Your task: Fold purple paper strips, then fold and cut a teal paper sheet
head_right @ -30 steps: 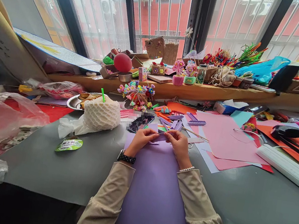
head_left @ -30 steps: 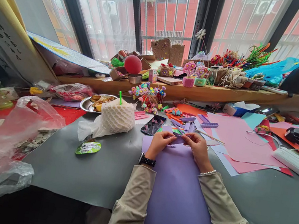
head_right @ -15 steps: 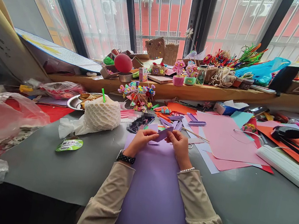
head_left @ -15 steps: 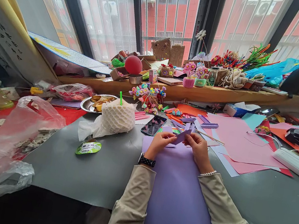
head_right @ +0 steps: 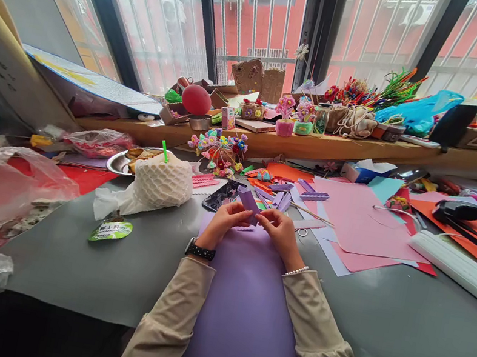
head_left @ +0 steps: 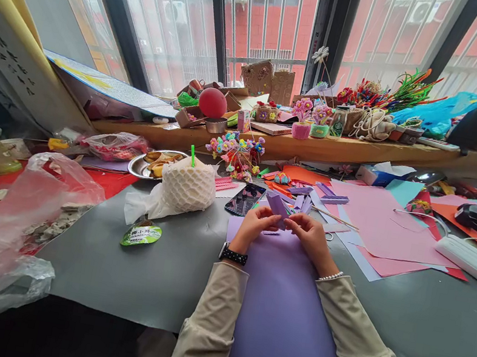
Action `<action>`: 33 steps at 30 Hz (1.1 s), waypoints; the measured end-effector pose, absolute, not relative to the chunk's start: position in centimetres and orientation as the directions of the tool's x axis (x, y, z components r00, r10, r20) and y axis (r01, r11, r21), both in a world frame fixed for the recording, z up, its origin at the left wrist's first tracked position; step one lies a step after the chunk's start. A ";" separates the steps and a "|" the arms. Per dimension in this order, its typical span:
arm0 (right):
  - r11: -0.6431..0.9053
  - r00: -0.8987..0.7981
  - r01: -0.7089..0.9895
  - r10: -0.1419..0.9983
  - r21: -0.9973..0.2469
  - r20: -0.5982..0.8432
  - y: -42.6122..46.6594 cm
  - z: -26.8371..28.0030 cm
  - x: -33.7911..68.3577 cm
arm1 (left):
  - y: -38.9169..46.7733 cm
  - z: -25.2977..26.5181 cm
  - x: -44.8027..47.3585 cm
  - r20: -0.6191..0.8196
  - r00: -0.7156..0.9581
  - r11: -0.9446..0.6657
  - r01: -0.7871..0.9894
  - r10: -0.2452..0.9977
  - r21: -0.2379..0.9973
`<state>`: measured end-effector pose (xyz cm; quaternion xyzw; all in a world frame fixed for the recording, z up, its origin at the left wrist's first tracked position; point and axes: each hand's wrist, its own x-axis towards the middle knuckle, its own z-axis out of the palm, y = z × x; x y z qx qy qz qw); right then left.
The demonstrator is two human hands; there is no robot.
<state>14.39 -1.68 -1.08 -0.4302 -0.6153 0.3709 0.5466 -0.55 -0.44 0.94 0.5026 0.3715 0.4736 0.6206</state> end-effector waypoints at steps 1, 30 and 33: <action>0.357 -0.025 0.130 0.934 -0.925 0.356 -1.7 -1.1 14.4 | -0.4 0.9 -0.6 0.008 0.279 0.055 -0.219 0.960 0.974; 0.324 0.108 0.114 0.936 -0.939 0.335 -1.6 -0.9 14.6 | 0.0 0.9 -1.0 0.069 0.109 -0.030 -0.323 0.992 0.946; 0.308 0.099 0.079 0.944 -0.948 0.315 -1.6 -0.9 14.6 | 0.0 0.9 -1.0 0.055 0.106 -0.018 -0.320 0.993 0.947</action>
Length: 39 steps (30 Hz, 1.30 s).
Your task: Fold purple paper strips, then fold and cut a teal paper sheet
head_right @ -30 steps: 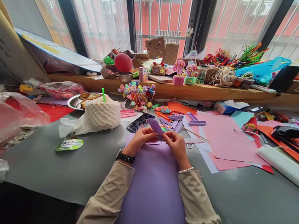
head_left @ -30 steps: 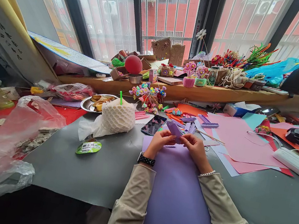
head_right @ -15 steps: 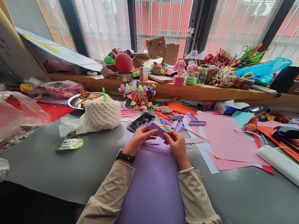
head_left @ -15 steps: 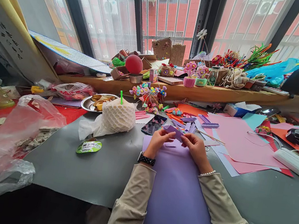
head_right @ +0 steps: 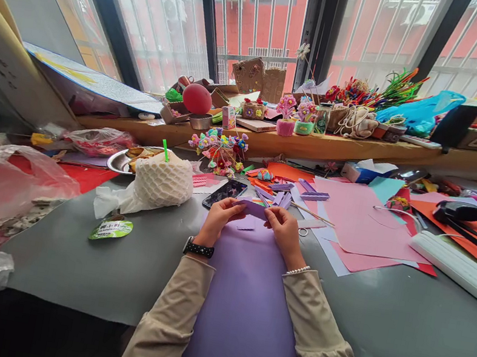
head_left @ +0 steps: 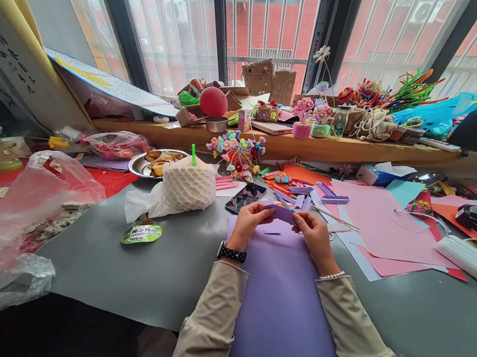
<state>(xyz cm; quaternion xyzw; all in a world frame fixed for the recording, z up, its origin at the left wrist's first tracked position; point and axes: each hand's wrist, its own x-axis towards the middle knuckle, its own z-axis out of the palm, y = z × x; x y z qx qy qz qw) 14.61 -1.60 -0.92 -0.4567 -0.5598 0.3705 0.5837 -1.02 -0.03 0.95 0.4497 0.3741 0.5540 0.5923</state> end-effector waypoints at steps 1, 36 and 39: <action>0.298 0.094 0.059 0.949 -0.953 0.302 -1.6 -0.9 14.6 | -0.1 1.0 -1.0 0.053 0.103 -0.017 -0.319 0.993 0.948; 0.363 0.046 0.109 0.928 -0.926 0.369 -1.8 -0.9 14.8 | -0.1 0.9 -0.8 -0.057 0.145 0.087 -0.213 0.988 0.973; 0.376 0.042 0.125 0.922 -0.918 0.384 -1.8 -0.9 14.8 | -0.1 1.0 -0.8 -0.067 0.154 0.101 -0.220 0.986 0.970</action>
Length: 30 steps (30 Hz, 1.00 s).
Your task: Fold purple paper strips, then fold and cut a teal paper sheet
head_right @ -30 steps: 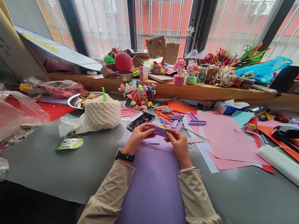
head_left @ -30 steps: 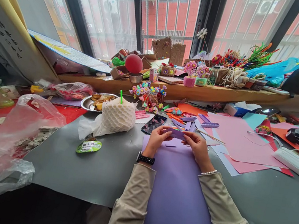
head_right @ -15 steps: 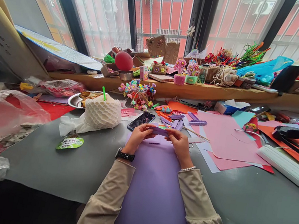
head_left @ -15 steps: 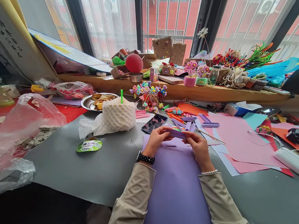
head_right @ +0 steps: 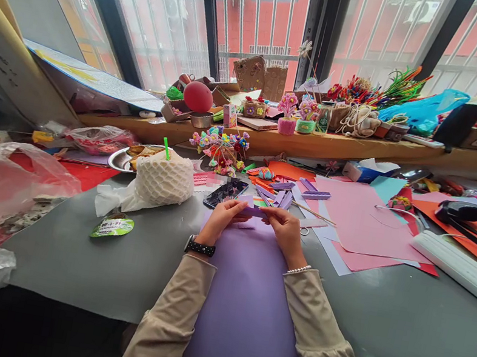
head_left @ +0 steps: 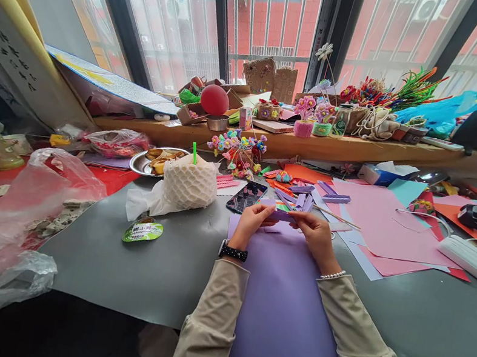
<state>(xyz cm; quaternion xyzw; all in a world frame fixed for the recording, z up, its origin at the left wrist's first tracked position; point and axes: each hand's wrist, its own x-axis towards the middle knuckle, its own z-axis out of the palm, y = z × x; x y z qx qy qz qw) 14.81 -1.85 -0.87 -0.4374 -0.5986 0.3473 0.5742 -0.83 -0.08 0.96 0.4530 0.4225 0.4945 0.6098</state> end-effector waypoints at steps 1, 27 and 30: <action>0.380 0.042 0.124 0.921 -0.917 0.387 -1.8 -0.9 14.8 | -0.1 1.0 -0.9 -0.068 0.159 0.103 -0.224 0.985 0.969; 0.419 -0.092 0.240 0.908 -0.876 0.409 -2.2 -0.8 14.4 | -0.1 0.5 -0.5 -0.028 0.278 0.087 -0.201 0.960 0.976; 0.414 -0.082 0.241 0.910 -0.878 0.407 -2.1 -0.9 14.4 | -0.1 0.6 -0.5 -0.031 0.279 0.088 -0.195 0.960 0.977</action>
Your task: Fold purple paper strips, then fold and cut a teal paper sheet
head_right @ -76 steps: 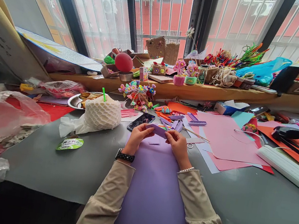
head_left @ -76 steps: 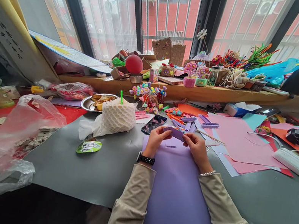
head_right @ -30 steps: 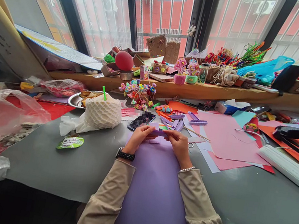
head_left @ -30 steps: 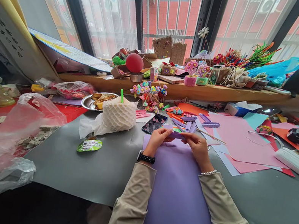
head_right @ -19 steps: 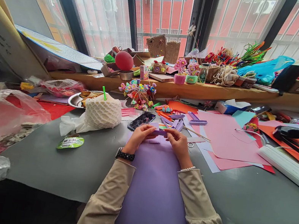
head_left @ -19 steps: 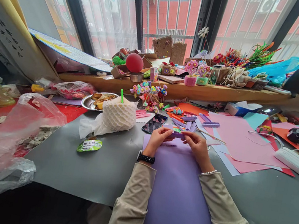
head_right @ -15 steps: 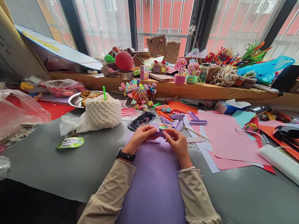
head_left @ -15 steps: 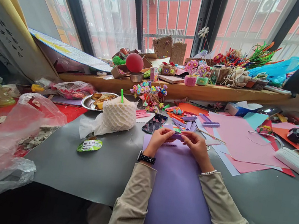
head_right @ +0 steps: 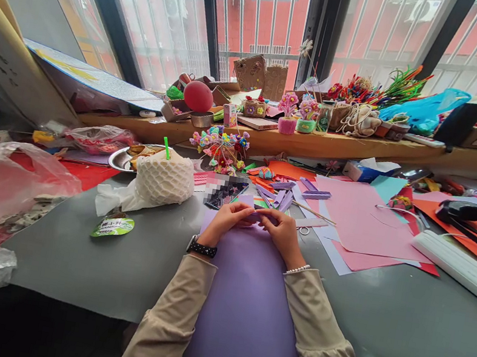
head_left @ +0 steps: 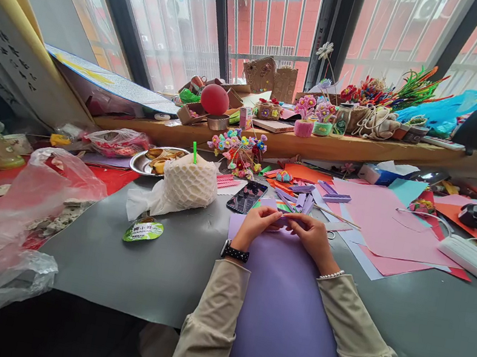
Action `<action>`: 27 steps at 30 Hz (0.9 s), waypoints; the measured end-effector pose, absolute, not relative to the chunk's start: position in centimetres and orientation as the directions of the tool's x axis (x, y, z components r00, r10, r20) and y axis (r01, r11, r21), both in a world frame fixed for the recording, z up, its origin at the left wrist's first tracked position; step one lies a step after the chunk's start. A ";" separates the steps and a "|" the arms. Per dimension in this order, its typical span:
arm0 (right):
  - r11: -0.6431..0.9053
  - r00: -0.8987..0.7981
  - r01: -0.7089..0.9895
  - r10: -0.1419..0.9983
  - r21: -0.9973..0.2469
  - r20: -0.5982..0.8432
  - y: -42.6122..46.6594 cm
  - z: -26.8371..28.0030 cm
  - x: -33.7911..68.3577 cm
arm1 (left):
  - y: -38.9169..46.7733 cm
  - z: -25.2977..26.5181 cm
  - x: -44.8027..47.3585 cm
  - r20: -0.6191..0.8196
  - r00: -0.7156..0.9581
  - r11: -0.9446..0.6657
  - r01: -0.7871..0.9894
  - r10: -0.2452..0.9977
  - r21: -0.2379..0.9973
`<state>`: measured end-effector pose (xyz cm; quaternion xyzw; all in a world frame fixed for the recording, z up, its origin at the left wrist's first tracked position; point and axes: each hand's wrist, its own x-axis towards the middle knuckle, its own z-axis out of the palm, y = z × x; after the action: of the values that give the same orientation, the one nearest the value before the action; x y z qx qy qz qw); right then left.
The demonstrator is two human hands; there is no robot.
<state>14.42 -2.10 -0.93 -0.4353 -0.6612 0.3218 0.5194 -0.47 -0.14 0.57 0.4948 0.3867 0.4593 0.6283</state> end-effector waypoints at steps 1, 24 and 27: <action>0.413 -0.078 0.242 0.910 -0.878 0.407 -2.1 -1.0 14.4 | -0.1 0.6 -0.5 -0.034 0.278 0.091 -0.194 0.960 0.977; 0.556 -0.111 0.502 0.801 -0.663 0.588 -2.2 -1.1 14.2 | -0.1 0.4 -0.3 -0.045 0.283 0.091 -0.152 0.958 0.984; 0.527 -0.084 0.444 0.830 -0.725 0.551 -2.1 -1.1 14.2 | -0.1 0.4 -0.3 -0.041 0.270 0.086 -0.155 0.962 0.984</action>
<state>14.20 -2.14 -1.08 -0.4477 -0.7112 0.1904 0.5074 -0.34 -0.08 0.42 0.5031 0.4011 0.4516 0.6181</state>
